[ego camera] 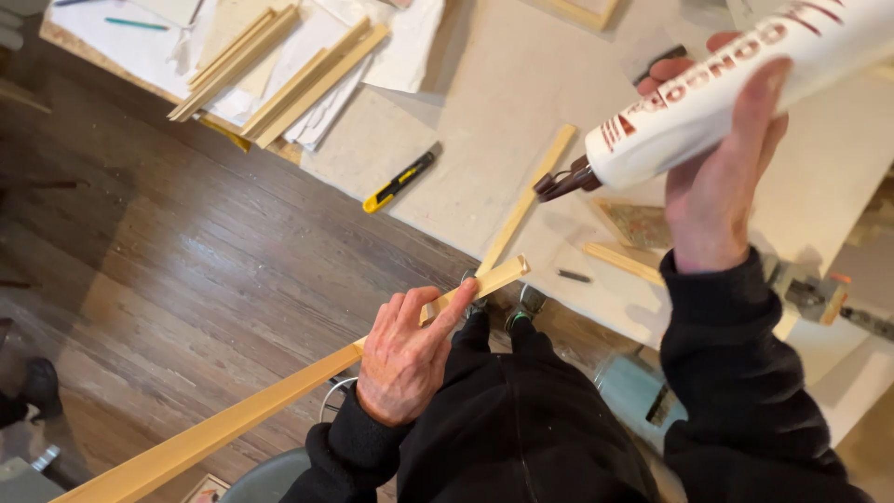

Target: The person is assembling wooden picture frames by applying glue and using a corner clamp to secure the joints.

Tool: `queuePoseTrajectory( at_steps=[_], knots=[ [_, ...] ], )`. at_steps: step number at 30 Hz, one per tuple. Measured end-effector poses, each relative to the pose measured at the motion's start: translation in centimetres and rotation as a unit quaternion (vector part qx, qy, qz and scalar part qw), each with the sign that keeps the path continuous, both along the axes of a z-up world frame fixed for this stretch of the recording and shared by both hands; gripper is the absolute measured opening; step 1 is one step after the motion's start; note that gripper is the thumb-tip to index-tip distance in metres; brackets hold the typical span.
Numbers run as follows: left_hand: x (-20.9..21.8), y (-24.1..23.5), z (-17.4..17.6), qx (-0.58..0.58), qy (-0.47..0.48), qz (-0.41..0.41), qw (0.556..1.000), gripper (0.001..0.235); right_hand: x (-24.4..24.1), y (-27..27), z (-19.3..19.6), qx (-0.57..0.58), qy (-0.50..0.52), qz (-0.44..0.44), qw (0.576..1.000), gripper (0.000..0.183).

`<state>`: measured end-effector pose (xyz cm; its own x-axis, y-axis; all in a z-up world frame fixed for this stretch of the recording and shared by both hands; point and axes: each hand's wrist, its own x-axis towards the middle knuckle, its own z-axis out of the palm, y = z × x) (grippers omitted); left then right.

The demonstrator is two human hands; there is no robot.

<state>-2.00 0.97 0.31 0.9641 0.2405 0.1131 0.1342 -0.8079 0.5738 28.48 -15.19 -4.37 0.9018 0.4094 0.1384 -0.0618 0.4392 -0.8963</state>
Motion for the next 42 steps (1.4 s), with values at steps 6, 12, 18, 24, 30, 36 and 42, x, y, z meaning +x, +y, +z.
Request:
queuePoseTrajectory(
  at_steps=[6, 12, 18, 24, 30, 36, 42],
  knots=[
    [-2.7, 0.9, -0.4, -0.024, 0.002, 0.056, 0.998, 0.071, 5.5, 9.2, -1.7, -0.465, -0.376, 0.199, 0.777, 0.077],
    [-5.0, 1.7, -0.9, -0.020, -0.016, 0.097, 0.995, 0.065, 2.7, 17.0, -14.9, -0.653, -0.677, 0.192, 0.279, 0.040],
    [-5.9, 2.1, -0.5, -0.019, 0.009, 0.129, 0.991, 0.065, -2.1, 19.2, -11.6, -0.631, -0.742, 0.222, 0.040, 0.009],
    [-5.6, 2.7, -0.4, -0.044, -0.015, 0.103, 0.994, 0.063, -2.7, 18.4, -14.1, -0.590, -0.744, 0.270, 0.159, 0.007],
    [-4.6, 3.4, 0.3, -0.040, -0.025, 0.080, 0.996, 0.065, -6.1, 9.5, 2.4, -0.319, -0.446, 0.318, 0.774, 0.027],
    [-2.8, 2.9, 1.4, -0.042, -0.037, 0.032, 0.998, 0.061, -8.8, 0.2, 5.9, -0.256, -0.462, 0.254, 0.810, 0.044],
    [-1.0, 2.1, 2.1, -0.042, -0.060, -0.005, 0.997, 0.059, -9.0, -1.5, 7.3, -0.276, -0.487, 0.232, 0.795, 0.050]
  ],
)
